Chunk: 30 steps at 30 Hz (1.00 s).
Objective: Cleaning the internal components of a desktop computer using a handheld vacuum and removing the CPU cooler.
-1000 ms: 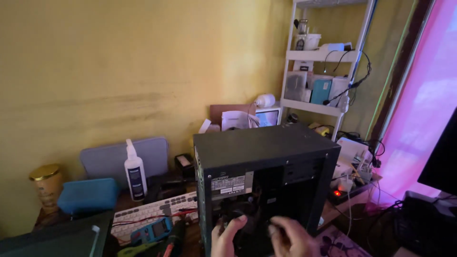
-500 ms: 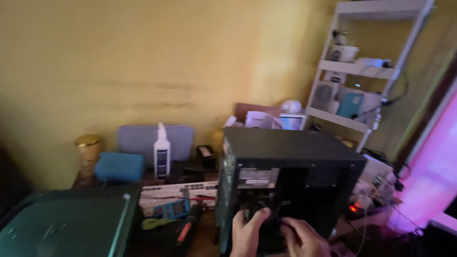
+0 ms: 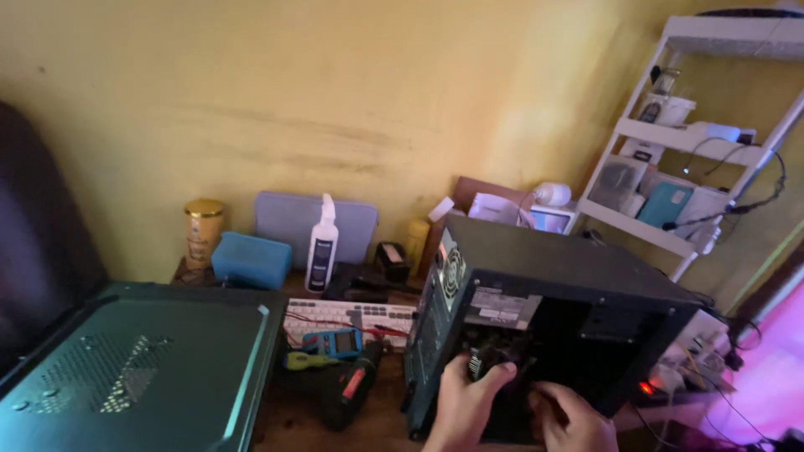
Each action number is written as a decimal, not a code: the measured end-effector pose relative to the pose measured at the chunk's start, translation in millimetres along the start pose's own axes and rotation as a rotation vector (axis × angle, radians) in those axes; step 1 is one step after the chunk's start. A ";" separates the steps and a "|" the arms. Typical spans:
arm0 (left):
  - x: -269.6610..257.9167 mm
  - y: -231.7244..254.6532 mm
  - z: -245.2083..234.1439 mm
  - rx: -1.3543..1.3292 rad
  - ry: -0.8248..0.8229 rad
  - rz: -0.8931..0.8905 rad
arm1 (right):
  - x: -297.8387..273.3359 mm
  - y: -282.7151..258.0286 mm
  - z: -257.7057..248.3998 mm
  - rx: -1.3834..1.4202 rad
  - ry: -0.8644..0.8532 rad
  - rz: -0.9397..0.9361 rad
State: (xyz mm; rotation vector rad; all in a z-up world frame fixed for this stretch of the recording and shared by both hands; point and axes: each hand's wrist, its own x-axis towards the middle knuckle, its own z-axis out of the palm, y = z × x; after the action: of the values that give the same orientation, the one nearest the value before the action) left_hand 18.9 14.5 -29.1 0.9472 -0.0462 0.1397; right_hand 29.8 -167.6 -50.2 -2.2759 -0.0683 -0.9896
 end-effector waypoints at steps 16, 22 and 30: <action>12.2 -26.5 -4.0 -0.466 -0.114 -0.418 | 5.9 -63.4 -92.5 0.230 -0.062 0.169; 16.8 -30.2 -3.0 -0.598 -0.264 -0.468 | -0.1 -66.7 -100.1 0.066 -0.052 0.120; 25.9 -51.9 -4.2 -0.648 -0.318 -0.463 | -4.7 -71.0 -88.0 0.002 0.006 -0.455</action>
State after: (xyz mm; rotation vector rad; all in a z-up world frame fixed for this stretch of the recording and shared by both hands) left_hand 51.7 -9.4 -70.8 0.3054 -0.1532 -0.4360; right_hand -50.2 -161.8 29.6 -2.3035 -0.6060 -1.2179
